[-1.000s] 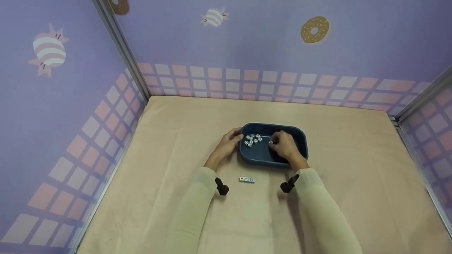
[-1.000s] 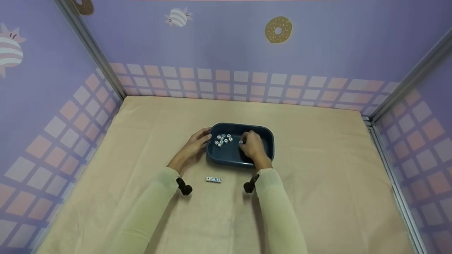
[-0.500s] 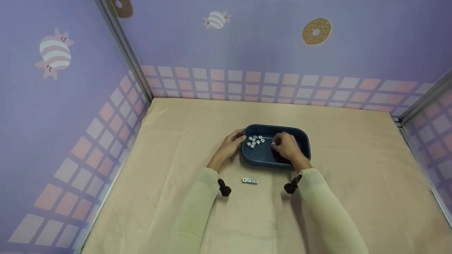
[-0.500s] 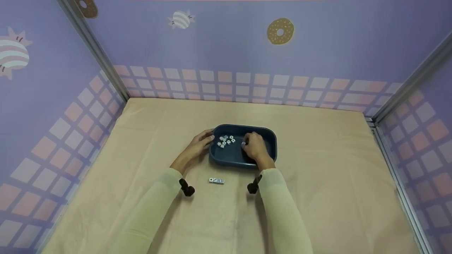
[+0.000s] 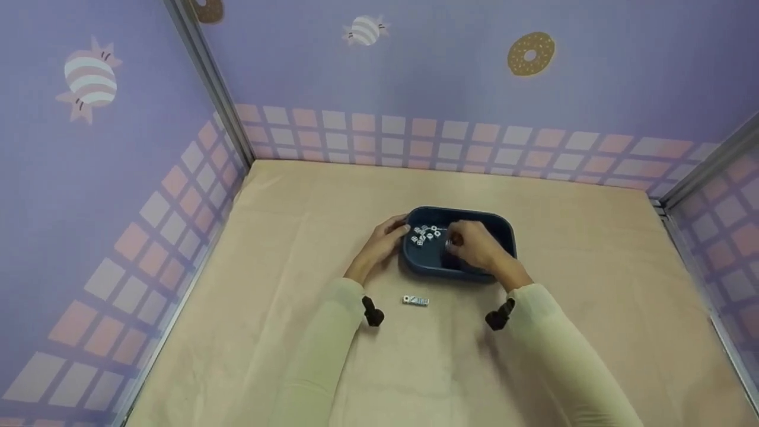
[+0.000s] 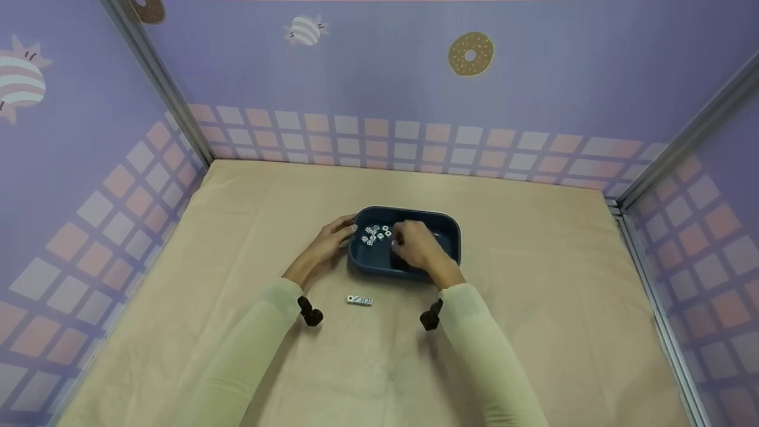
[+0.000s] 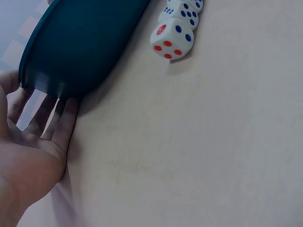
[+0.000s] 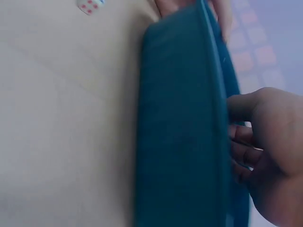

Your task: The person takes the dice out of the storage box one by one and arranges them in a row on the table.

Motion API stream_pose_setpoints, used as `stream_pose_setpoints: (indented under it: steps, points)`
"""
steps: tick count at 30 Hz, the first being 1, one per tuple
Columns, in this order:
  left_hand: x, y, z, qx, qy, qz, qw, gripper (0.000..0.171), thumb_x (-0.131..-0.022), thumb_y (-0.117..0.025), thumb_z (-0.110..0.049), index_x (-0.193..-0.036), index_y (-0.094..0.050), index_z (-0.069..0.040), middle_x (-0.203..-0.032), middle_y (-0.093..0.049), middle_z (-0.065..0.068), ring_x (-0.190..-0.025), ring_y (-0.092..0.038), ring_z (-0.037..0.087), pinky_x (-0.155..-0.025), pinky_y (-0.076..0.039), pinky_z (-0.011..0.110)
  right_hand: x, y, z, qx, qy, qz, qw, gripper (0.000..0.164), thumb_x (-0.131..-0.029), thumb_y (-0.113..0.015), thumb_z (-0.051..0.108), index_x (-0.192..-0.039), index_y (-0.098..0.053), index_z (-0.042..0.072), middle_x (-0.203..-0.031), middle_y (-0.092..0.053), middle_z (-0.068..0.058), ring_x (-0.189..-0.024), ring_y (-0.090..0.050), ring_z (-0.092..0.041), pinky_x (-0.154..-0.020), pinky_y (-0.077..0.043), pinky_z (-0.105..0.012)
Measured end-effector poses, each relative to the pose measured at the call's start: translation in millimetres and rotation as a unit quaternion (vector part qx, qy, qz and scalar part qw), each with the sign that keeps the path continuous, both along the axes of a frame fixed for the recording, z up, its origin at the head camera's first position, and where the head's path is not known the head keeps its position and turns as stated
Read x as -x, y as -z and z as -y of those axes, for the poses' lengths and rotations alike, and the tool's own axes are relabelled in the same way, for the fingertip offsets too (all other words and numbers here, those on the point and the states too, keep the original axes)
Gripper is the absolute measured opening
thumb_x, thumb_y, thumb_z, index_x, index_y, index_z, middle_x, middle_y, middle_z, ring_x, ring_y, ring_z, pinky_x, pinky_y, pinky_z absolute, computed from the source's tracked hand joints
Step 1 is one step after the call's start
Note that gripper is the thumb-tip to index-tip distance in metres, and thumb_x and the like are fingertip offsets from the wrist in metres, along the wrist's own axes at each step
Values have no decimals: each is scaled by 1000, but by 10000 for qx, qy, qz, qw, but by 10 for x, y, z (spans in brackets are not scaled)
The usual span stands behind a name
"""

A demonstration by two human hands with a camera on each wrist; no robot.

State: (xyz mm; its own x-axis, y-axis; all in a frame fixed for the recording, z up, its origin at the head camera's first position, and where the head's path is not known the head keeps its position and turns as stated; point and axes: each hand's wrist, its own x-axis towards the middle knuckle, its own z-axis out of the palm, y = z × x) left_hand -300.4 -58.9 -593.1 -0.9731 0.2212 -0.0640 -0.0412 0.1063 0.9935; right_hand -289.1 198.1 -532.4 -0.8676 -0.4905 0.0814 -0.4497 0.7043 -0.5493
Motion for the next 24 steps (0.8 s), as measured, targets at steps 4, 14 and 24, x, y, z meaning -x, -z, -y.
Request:
stream_pose_setpoints:
  steps: [4, 14, 24]
  points:
    - [10, -1, 9, -79, -37, 85, 9999, 47, -110, -59, -26, -154, -55, -12, -156, -54, 11, -143, -53, 29, -115, -47, 41, -231, -120, 34, 448, -240, -323, 9982, 10, -94, -80, 6, -102, -75, 4, -91, -70, -4, -80, -64, -19, -72, -56, -38]
    - [12, -19, -15, -111, -8, 194, 9998, 47, -110, -59, -26, -155, -55, -14, -156, -55, 10, -142, -54, 28, -113, -49, 42, -980, 111, 52, 897, -834, -860, 9887, 13, -93, -82, 5, -101, -73, 8, -95, -66, 1, -83, -64, -13, -70, -59, -30]
    - [22, 1, -25, 31, -99, 197, 9998, 46, -110, -59, -26, -154, -55, -13, -158, -53, 10, -145, -51, 28, -117, -45, 41, -1204, 637, 123, 1311, -27, -444, 9904, 18, -90, -82, 0, -105, -75, 7, -98, -65, 2, -85, -63, -13, -72, -56, -29]
